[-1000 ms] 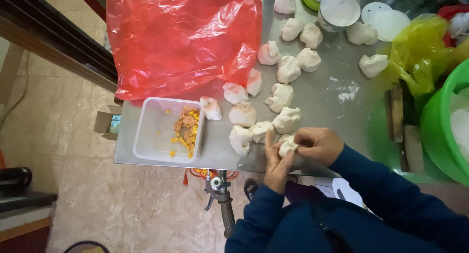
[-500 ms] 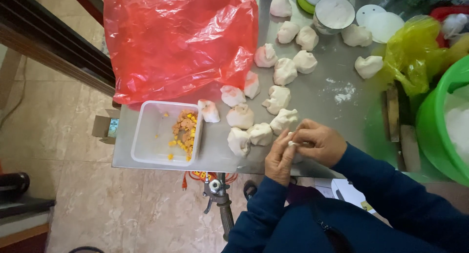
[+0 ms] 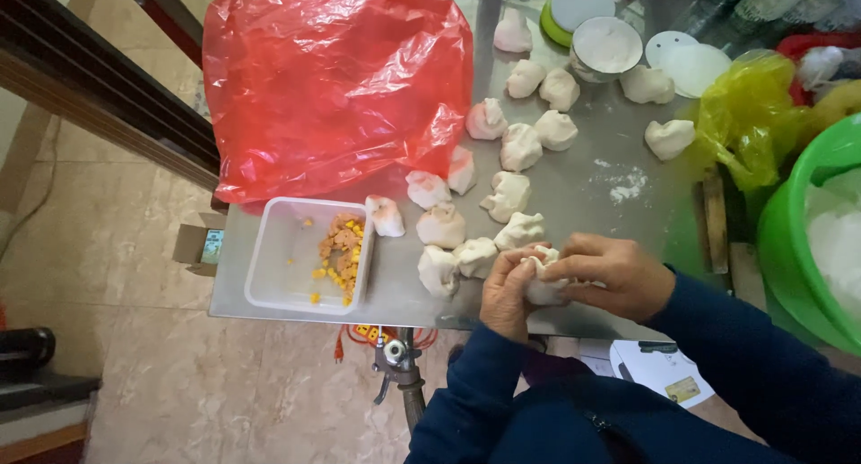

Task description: Flattening dough pieces, adding filling from a container, and pinching the edges to seal the buns.

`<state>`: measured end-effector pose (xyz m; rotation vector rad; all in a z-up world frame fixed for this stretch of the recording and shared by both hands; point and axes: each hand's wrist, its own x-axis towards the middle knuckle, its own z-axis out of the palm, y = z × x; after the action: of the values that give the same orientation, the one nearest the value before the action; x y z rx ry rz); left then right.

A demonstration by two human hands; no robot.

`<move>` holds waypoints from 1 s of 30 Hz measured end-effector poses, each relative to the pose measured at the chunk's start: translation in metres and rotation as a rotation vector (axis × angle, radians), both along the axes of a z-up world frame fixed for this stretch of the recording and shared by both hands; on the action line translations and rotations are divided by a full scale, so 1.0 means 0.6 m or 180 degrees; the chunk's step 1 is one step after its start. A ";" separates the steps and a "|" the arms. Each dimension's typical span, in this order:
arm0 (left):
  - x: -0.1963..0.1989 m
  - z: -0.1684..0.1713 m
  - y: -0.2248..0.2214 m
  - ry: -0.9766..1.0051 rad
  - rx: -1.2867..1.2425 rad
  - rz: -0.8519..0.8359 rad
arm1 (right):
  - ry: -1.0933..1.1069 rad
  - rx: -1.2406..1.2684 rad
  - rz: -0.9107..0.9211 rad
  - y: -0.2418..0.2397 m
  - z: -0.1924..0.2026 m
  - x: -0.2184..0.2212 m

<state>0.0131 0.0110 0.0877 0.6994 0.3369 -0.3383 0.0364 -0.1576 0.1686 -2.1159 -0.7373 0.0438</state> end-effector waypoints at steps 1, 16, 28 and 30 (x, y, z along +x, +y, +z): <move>0.000 -0.018 -0.004 -0.0109 0.0057 -0.0015 | -0.0142 -0.0076 0.0030 0.003 0.000 0.001; -0.011 -0.003 0.001 -0.1325 0.0322 0.0422 | 0.0691 0.0597 -0.1390 0.006 -0.065 -0.012; -0.016 0.010 0.002 -0.1239 0.0057 0.0343 | -0.0382 -0.0277 -0.0977 0.033 -0.044 -0.018; -0.015 -0.004 -0.001 -0.1196 -0.0020 0.0360 | -0.0607 -0.0333 -0.0970 0.040 -0.035 -0.016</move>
<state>0.0043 0.0103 0.0856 0.7186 0.0178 -0.0959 0.0268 -0.1334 0.1478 -2.3338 -0.5227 -0.2939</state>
